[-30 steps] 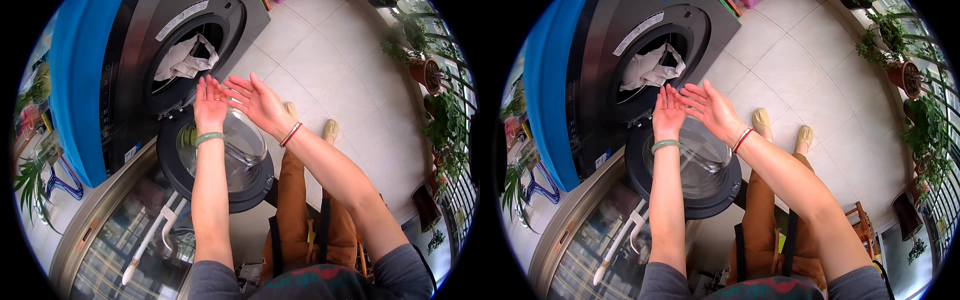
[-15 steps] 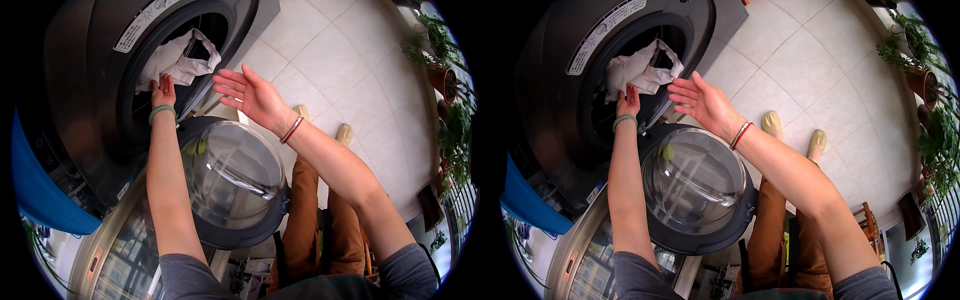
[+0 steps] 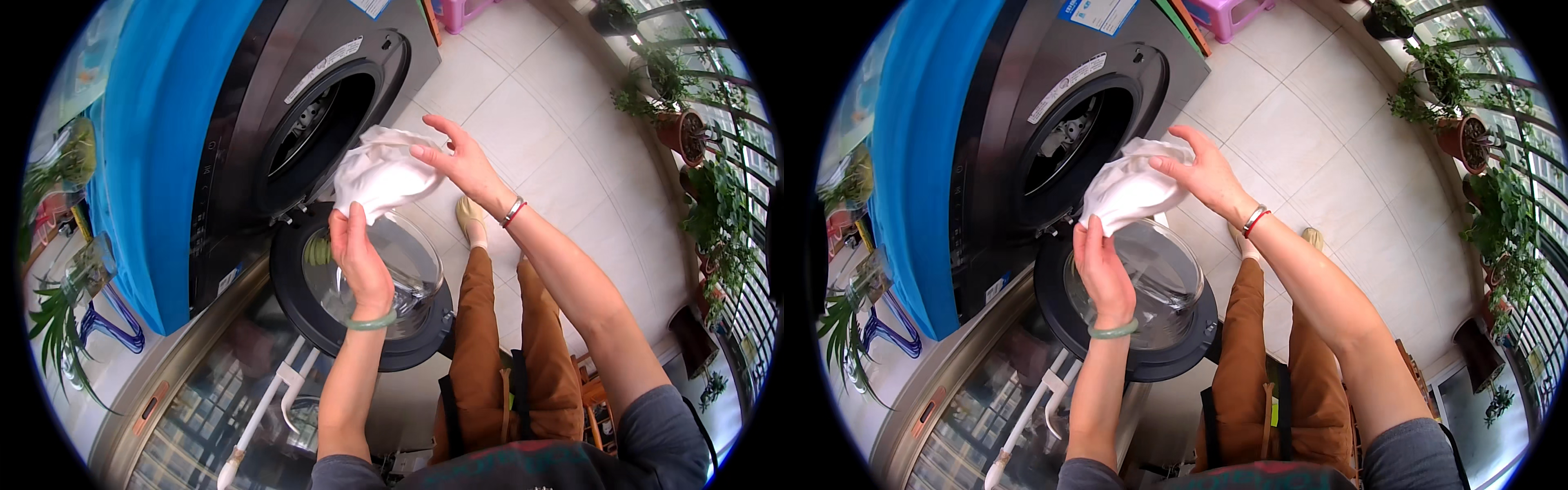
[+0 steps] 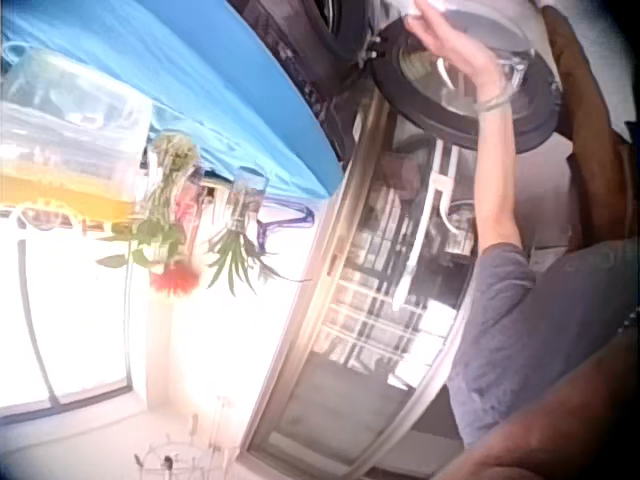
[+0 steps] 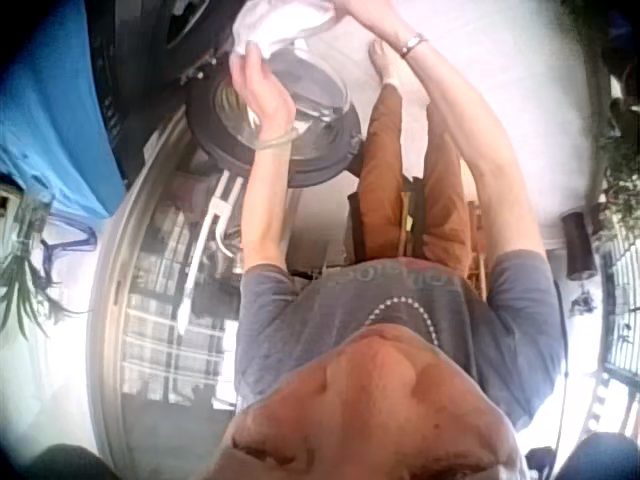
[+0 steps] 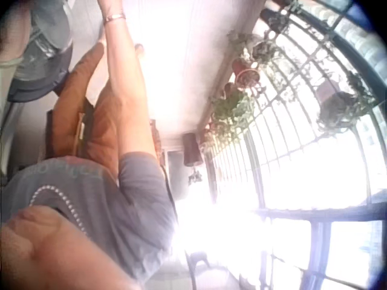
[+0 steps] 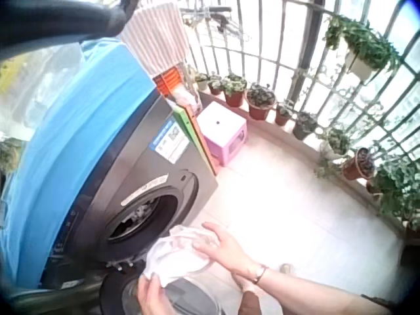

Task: The person removes various garments from a washing machine on a balcony, including a black t-shirt, striped shirt, dark shorts, and a white top. They place each item on a hanger and hang it on a drying rack or rail.

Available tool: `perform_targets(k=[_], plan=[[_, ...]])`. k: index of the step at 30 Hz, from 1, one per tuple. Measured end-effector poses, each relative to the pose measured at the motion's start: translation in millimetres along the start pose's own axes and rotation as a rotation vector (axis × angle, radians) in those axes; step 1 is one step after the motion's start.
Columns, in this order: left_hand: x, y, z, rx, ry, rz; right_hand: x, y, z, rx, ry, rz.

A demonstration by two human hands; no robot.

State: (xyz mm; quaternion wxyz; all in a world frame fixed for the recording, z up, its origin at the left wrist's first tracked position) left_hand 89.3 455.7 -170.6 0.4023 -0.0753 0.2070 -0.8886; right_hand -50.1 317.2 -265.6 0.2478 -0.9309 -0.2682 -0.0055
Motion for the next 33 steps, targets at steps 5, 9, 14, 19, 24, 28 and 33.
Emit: perform_targets(k=[5, 9, 14, 19, 24, 28, 33], plan=[[29, -88, 55, 0.040, -0.080, -0.062, -53, -79, -37, 0.202, -0.103, -0.008], [47, -148, 107, 0.147, -0.181, -0.102, -82, -165, -59, 0.400, -0.052, -0.161], [74, -229, 142, 0.060, -0.383, -0.156, -72, -257, -131, 0.349, 0.111, -0.195], [102, -302, 167, -0.180, -0.543, -0.336, -77, -302, -219, 0.107, 0.318, -0.172], [136, -349, 181, -0.493, -0.680, -0.651, -70, -356, -324, -0.102, 0.215, -0.262], [117, -343, 205, -0.244, -0.497, -0.380, -81, -387, -348, -0.162, 0.182, -0.225], [111, -362, 289, 0.202, -0.433, -0.463, -80, -405, -372, -0.177, 0.573, -0.205]])
Point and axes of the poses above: each hand's wrist, its own y-axis towards the middle knuckle, its own x-axis out of the palm, z = x × y, the point moved 10 cm from there along y, towards the middle knuckle, and after that the axes turned 3 degrees about y, right-handed, at the moved point
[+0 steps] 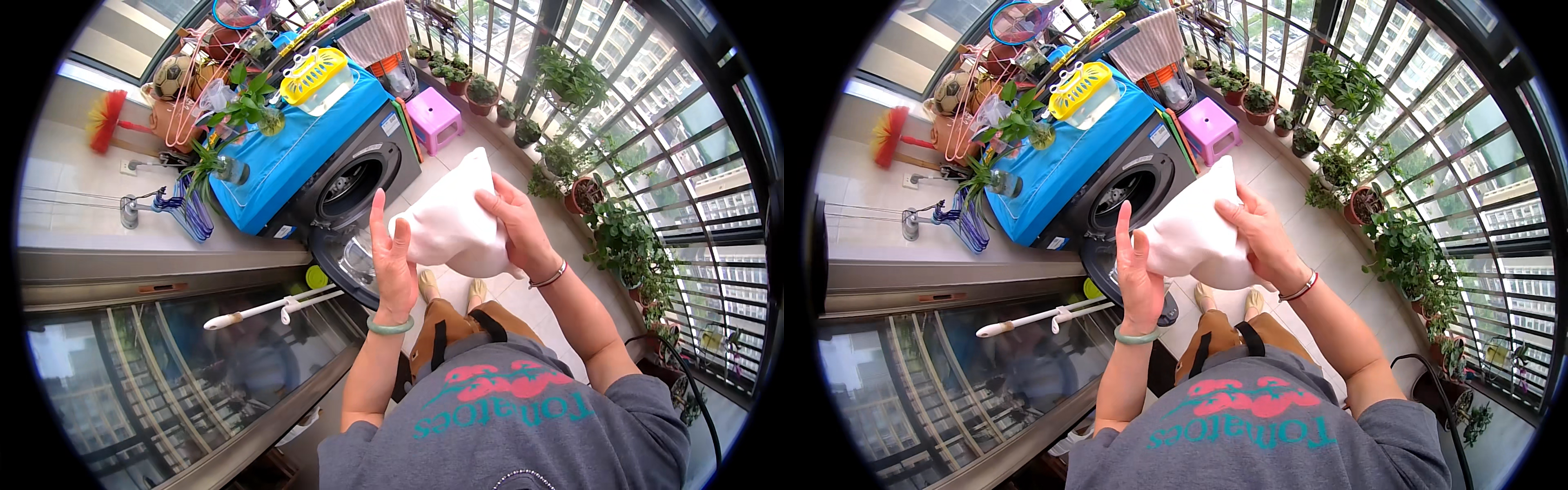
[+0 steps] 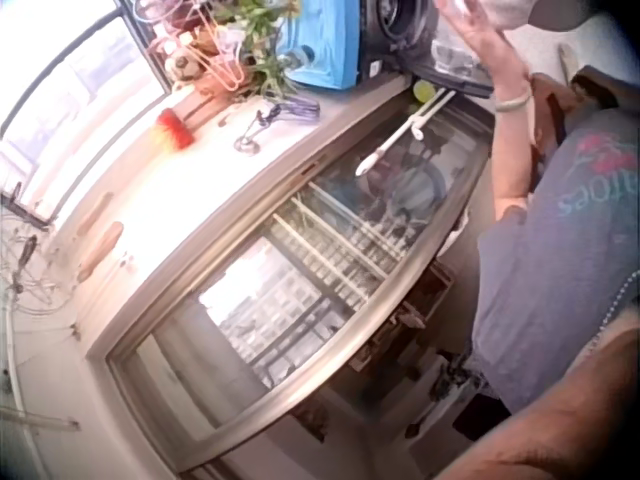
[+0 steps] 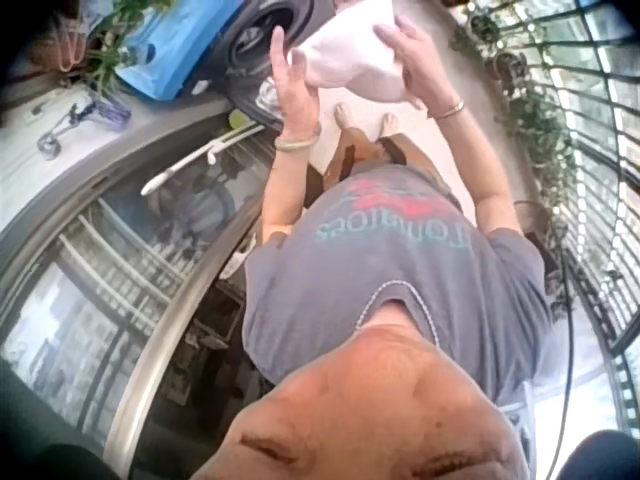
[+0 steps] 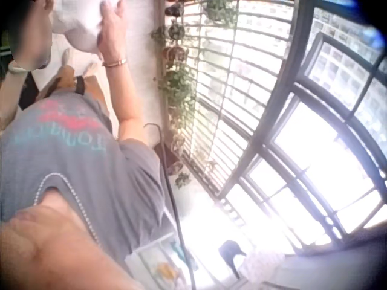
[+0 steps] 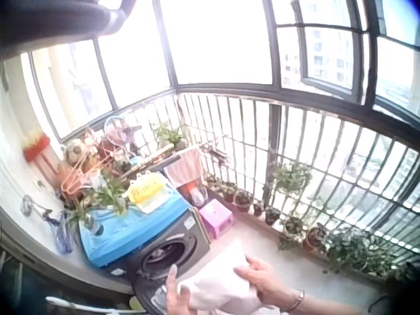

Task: The person removes various garments from a washing machine on a balcony, including a black t-shirt, striped shirt, dark shorts, and a white top. They place each item on a hanger and hang it on a drying rack or rail.

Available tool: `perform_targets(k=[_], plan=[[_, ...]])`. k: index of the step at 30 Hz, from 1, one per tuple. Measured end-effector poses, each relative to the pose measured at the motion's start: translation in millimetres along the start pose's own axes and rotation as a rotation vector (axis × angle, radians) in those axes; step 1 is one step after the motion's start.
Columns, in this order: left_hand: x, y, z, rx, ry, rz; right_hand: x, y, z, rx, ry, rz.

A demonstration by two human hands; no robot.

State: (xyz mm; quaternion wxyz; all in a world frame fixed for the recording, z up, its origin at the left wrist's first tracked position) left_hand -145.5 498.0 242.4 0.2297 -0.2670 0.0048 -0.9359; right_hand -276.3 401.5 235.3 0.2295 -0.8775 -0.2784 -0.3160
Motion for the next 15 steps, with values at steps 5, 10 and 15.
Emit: perform_targets(k=[5, 10, 15], plan=[[9, -14, 5, 0.014, 0.150, -0.165, 23, 6, -28, -0.001, 0.016, -0.079], [-53, -11, 5, -0.108, 0.478, -0.016, 29, -6, -30, -0.062, -0.406, -0.197], [-53, 7, -1, -0.199, 0.680, -0.176, 92, -56, 2, -0.013, -0.889, -0.732]])
Point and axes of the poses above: each hand's wrist, its own y-axis towards the middle knuckle, its own x-axis out of the palm, z = x × y, the point moved 10 cm from there along y, towards the middle knuckle, and after that the axes turned 3 degrees about y, right-handed, at the moved point
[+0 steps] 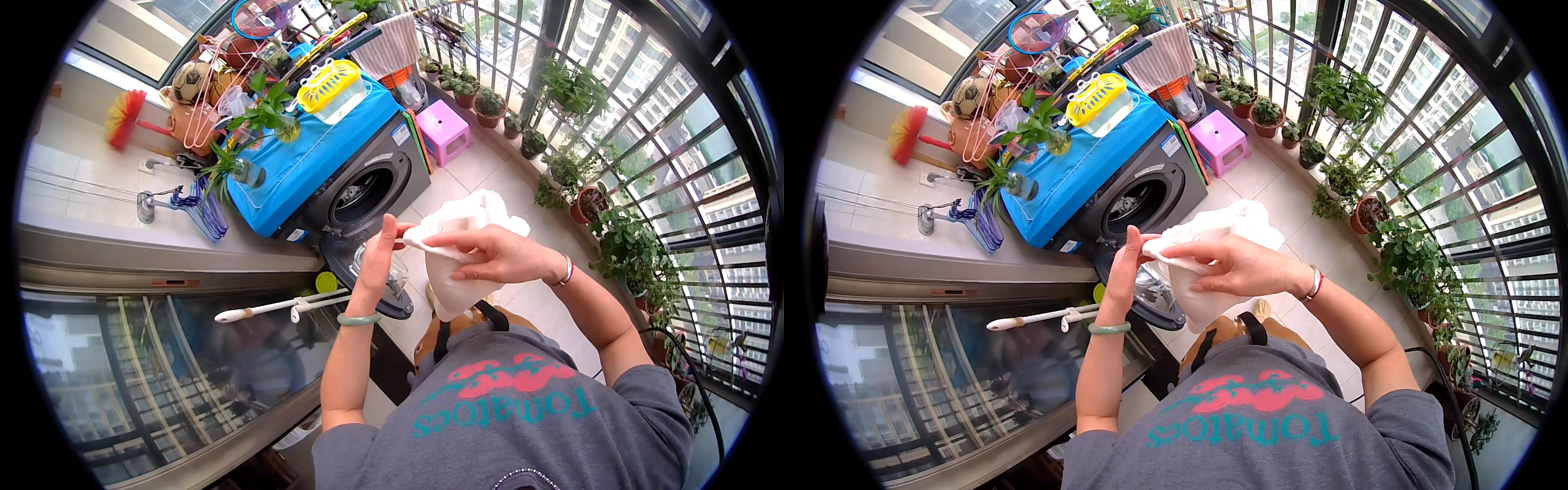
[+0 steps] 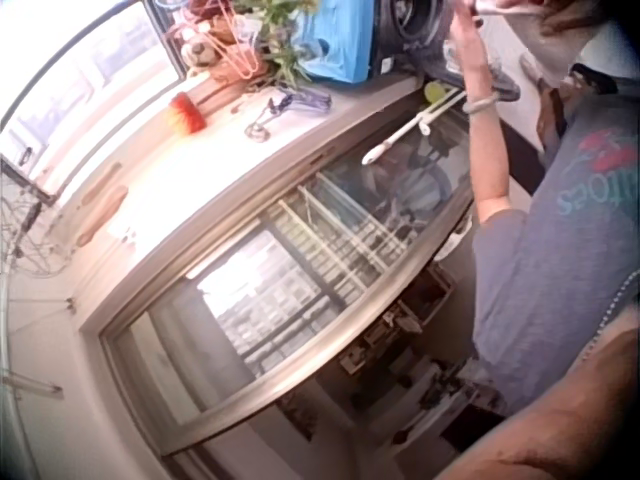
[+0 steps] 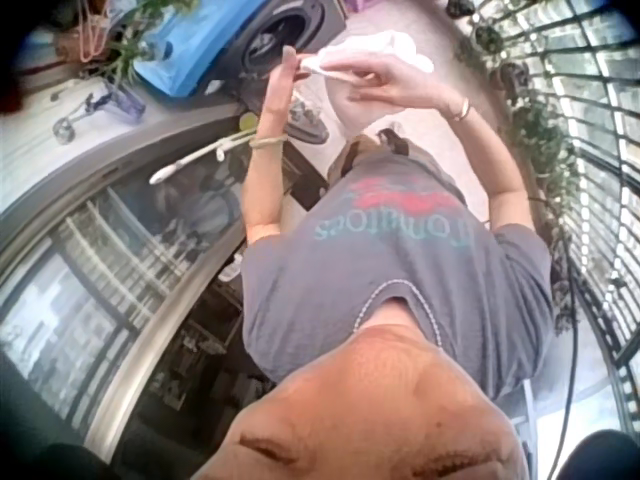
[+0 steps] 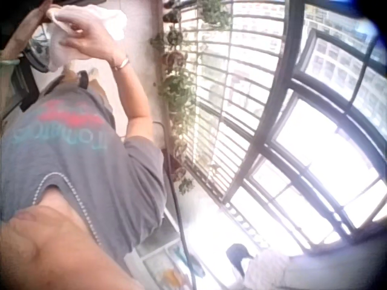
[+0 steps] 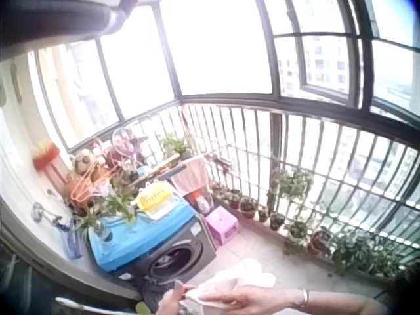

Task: The person removes various garments from a washing machine on a balcony, including a black t-shirt, striped shirt, dark shorts, and a white top. They place each item on a hanger and hang it on a drying rack or rail.

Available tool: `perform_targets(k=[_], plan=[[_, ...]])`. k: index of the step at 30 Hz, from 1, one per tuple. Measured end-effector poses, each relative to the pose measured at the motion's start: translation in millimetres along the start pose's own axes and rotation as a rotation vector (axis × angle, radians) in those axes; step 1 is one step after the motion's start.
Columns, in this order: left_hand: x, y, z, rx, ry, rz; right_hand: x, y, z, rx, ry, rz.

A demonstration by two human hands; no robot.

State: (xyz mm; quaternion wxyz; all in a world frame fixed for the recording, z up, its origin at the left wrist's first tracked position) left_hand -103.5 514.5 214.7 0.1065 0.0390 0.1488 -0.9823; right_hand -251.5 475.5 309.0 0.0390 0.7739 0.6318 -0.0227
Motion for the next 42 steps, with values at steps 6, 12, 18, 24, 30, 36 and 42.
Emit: perform_targets(k=[6, 12, 18, 24, 30, 36, 42], plan=[[85, -33, -46, -0.511, -0.287, -0.484, 31, -18, 15, 0.029, -0.076, -0.153], [52, 3, -13, -0.183, 0.039, -0.289, 39, -33, 22, 0.188, -0.213, -0.206], [46, 1, 21, -0.291, -0.450, -0.171, 61, -37, 15, 0.075, -0.397, -0.140], [7, -5, 121, 0.259, 0.035, 0.131, 52, -41, 18, -0.045, -0.269, 0.295], [-2, -33, 171, 0.391, 0.074, 0.187, 7, -46, 101, 0.295, -0.307, 0.389], [-28, -55, 204, 0.593, 0.206, 0.342, -22, -63, 143, 0.585, -0.858, 0.369], [-56, -55, 200, 0.550, 0.089, 0.408, -88, -85, 127, 0.575, -1.027, 0.684]])
Point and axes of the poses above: each hand's wrist, its own y-axis towards the middle knuckle, its own x-axis out of the palm, z = x × y, the point moved 10 cm from there along y, towards the middle knuckle, and after that the axes turned 3 degrees about y, right-handed, at the moved point
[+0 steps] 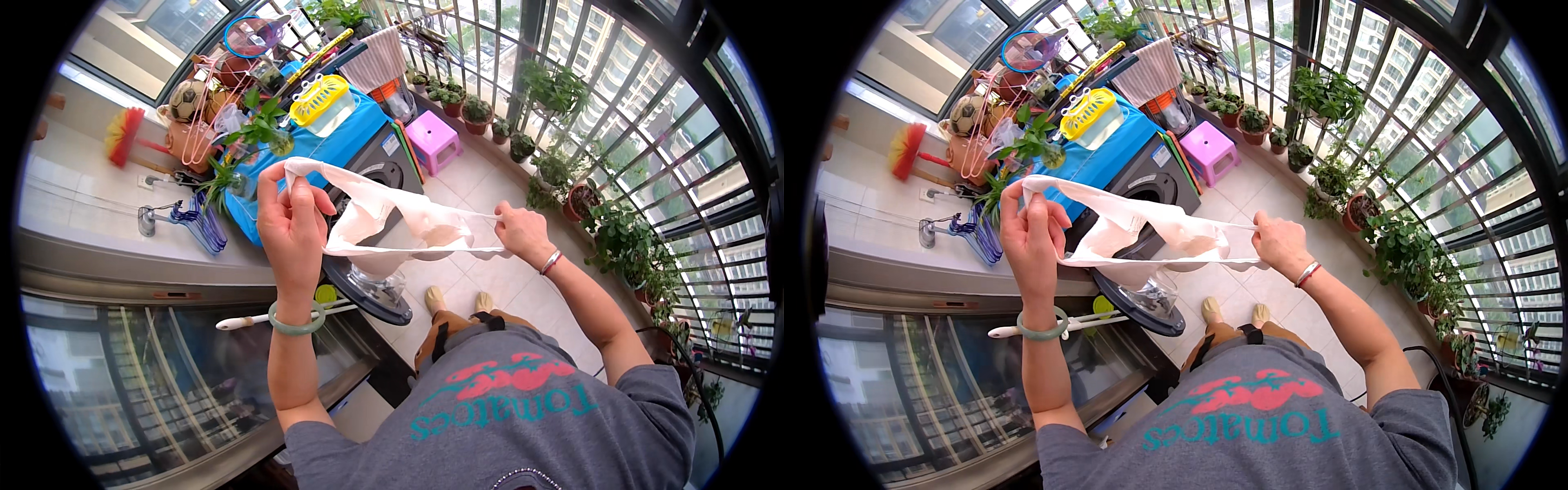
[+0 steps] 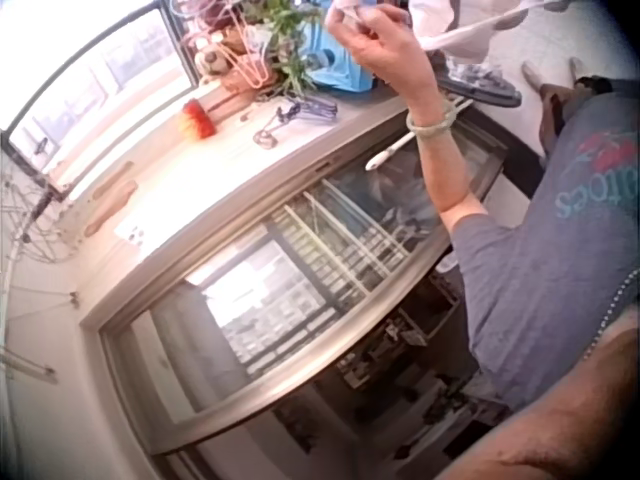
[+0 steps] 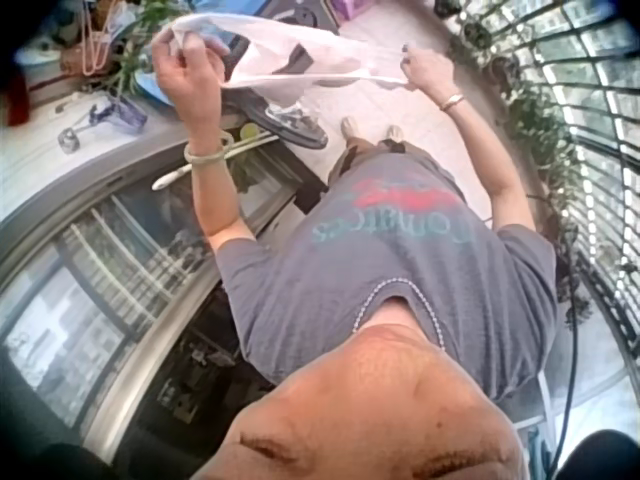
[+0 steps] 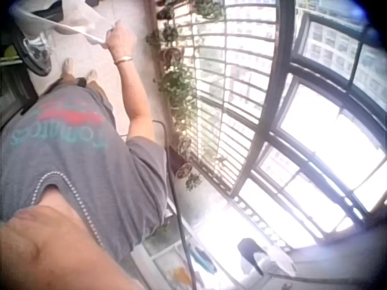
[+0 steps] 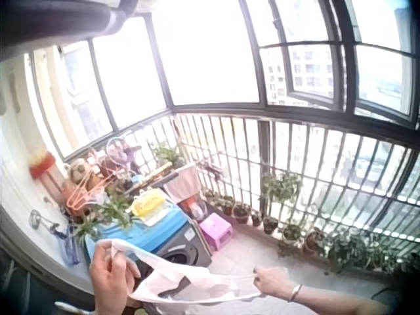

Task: The person removes various garments from a washing machine on a balcony, including a black t-shirt, striped shirt, dark shorts, and a white top. They place each item on a hanger and hang it on a drying rack or rail.

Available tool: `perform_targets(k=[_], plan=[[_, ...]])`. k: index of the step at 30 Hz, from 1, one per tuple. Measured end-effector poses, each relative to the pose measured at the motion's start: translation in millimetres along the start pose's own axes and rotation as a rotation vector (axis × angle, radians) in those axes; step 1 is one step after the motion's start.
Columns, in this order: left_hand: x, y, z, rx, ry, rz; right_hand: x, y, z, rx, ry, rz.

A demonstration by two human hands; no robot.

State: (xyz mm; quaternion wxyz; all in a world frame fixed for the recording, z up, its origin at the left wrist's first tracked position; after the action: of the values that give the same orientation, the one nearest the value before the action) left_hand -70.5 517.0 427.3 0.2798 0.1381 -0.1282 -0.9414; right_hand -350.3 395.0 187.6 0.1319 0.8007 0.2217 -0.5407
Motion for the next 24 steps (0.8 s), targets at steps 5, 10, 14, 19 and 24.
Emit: perform_targets(k=[5, 10, 14, 19, 24], plan=[[-24, 3, -17, 0.021, 0.226, 0.065, -71, 25, 44, 0.131, 0.464, 0.171], [-26, 11, -54, -0.151, -0.090, -0.002, -121, 27, 16, 0.235, 1.157, -0.091], [-12, 20, -48, -0.255, -0.399, -0.094, -172, 38, 6, 0.111, 0.943, 0.017], [39, 16, -36, -0.483, -0.893, -0.414, -210, 45, 16, 0.075, 0.792, 0.002], [55, 29, -44, -0.451, -0.936, -0.270, -244, 30, 10, 0.089, 1.046, -0.173]])
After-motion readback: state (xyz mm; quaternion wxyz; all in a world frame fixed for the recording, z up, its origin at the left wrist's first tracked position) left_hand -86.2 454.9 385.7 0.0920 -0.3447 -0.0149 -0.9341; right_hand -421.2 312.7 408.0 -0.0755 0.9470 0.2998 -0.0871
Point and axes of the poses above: each hand's wrist, its own y-axis towards the middle knuckle, its own x-axis out of the palm, z = x × y, the point moved 10 cm from there along y, towards the middle knuckle, and after that the axes turned 3 degrees about y, right-handed, at the moved point
